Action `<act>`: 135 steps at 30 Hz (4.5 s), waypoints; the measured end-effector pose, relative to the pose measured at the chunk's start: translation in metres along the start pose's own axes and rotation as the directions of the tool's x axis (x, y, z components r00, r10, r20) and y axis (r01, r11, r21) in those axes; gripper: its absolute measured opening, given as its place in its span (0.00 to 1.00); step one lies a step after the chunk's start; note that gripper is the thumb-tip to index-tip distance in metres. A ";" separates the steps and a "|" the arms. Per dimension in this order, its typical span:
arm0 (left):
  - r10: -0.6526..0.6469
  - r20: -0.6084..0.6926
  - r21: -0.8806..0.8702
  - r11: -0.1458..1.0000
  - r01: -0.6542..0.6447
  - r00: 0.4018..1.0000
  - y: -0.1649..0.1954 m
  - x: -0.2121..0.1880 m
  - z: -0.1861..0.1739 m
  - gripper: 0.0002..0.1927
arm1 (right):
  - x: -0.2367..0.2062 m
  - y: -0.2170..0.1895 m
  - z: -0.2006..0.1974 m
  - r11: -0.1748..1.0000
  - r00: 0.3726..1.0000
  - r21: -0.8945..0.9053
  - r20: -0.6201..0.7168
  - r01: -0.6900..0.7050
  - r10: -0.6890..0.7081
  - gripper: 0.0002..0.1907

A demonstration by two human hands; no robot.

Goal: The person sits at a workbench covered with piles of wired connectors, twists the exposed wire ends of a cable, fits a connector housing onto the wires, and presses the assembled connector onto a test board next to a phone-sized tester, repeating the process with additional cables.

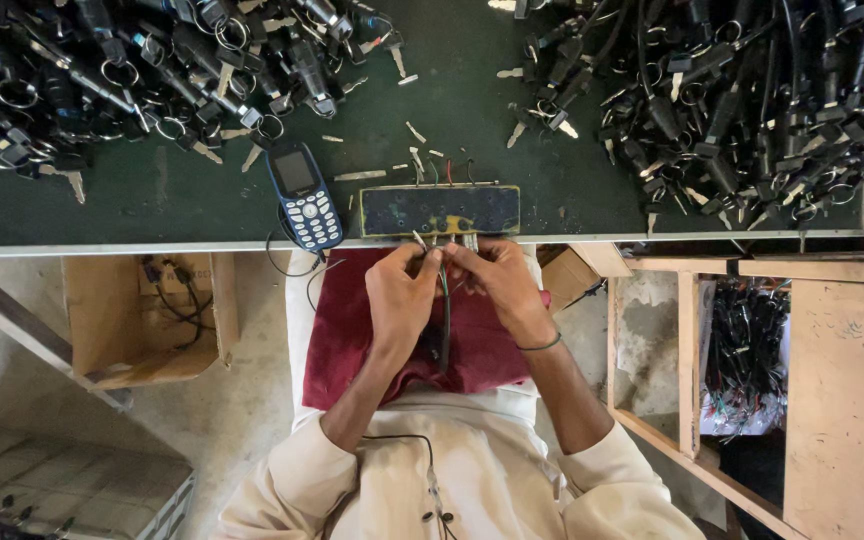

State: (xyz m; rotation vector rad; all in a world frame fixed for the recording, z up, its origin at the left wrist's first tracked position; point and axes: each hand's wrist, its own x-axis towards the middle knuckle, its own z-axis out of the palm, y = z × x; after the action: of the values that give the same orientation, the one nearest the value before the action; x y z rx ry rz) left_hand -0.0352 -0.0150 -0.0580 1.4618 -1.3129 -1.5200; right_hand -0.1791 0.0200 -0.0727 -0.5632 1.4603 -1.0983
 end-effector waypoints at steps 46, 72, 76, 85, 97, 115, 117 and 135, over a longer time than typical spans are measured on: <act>-0.063 0.081 -0.431 0.898 0.092 0.995 0.018 0.007 -0.009 0.12 | -0.027 0.014 -0.006 0.261 0.528 -0.470 0.815 0.843 -0.238 0.17; 0.392 0.789 0.401 0.255 -0.880 0.473 0.026 -0.058 -0.028 0.22 | -0.049 0.042 -0.064 0.180 0.385 -0.341 0.786 0.923 -0.484 0.23; 0.543 0.795 0.306 0.026 -0.952 0.270 0.002 -0.051 -0.012 0.32 | -0.054 0.042 -0.075 0.907 0.867 -0.323 0.491 0.269 -0.082 0.27; 0.604 0.755 0.232 0.116 -0.966 0.254 -0.025 -0.026 -0.001 0.22 | -0.079 0.030 -0.116 0.704 0.913 -0.673 0.398 0.226 0.087 0.09; 0.704 0.573 -0.006 0.517 -0.856 0.421 0.009 -0.040 0.012 0.19 | -0.103 -0.047 -0.104 -0.056 0.767 -0.822 0.552 0.567 -0.328 0.12; 0.662 0.551 -0.049 0.633 -0.773 0.507 0.031 -0.038 0.003 0.18 | -0.125 -0.069 -0.171 0.635 0.698 0.289 -0.292 0.716 -0.654 0.12; 0.642 0.561 -0.049 0.656 -0.753 0.523 0.028 -0.038 0.000 0.19 | -0.111 -0.061 -0.128 0.509 0.744 0.574 -0.303 0.641 -0.596 0.11; 0.650 0.539 -0.039 0.655 -0.755 0.536 0.026 -0.031 -0.012 0.23 | -0.092 -0.066 -0.023 0.792 0.769 -0.063 0.297 0.607 -0.566 0.11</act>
State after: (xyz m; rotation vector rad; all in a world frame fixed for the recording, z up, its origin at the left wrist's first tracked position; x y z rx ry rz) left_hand -0.0226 0.0035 -0.0222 0.4268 -2.1022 -1.2329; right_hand -0.1963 0.0756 0.0274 -1.3002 1.1577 -1.3298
